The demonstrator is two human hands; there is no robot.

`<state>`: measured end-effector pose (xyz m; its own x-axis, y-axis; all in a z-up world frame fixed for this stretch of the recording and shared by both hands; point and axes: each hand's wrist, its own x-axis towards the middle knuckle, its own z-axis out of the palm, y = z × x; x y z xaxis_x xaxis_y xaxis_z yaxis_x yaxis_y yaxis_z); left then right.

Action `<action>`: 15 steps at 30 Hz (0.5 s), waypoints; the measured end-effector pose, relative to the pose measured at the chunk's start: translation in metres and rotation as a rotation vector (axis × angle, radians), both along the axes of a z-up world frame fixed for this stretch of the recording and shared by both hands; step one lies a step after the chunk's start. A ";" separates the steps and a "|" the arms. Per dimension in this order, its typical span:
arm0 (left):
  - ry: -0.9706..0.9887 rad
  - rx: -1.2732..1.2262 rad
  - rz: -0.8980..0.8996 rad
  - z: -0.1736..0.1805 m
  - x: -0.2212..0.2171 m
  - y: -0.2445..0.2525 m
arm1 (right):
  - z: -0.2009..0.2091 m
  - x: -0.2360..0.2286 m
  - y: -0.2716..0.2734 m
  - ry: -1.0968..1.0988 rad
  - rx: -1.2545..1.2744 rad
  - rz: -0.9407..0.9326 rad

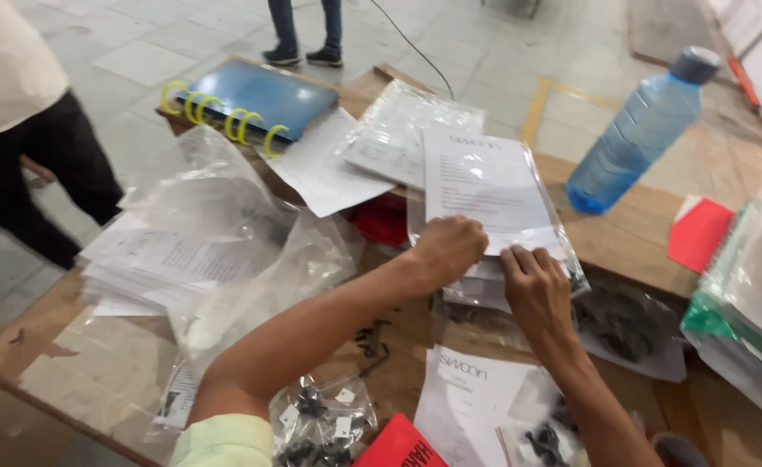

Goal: The person organizes printed instruction sheets and places them into red drawstring pouches labeled 'HARDWARE'. They then add small plastic bags containing black hardware components into the pouches and tie the drawstrings to seal them.

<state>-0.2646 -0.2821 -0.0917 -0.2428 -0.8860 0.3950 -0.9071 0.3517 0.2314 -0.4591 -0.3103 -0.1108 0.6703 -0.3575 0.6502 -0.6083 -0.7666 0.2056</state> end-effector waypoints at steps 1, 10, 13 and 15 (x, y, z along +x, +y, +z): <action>0.034 -0.004 -0.031 0.000 0.002 -0.002 | 0.002 0.001 0.000 0.002 0.005 -0.006; -0.072 -0.063 -0.037 -0.013 0.005 -0.016 | 0.000 0.004 0.009 0.044 -0.004 -0.029; -0.082 -0.078 -0.023 -0.014 0.009 -0.015 | 0.008 0.007 0.012 0.094 0.118 -0.040; -0.100 -0.108 -0.020 -0.023 0.012 -0.020 | 0.019 -0.001 0.005 -0.019 0.308 0.104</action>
<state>-0.2530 -0.3026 -0.1145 -0.3031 -0.8344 0.4603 -0.9162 0.3880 0.1001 -0.4605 -0.3051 -0.0921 0.7021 -0.4701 0.5348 -0.5253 -0.8490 -0.0567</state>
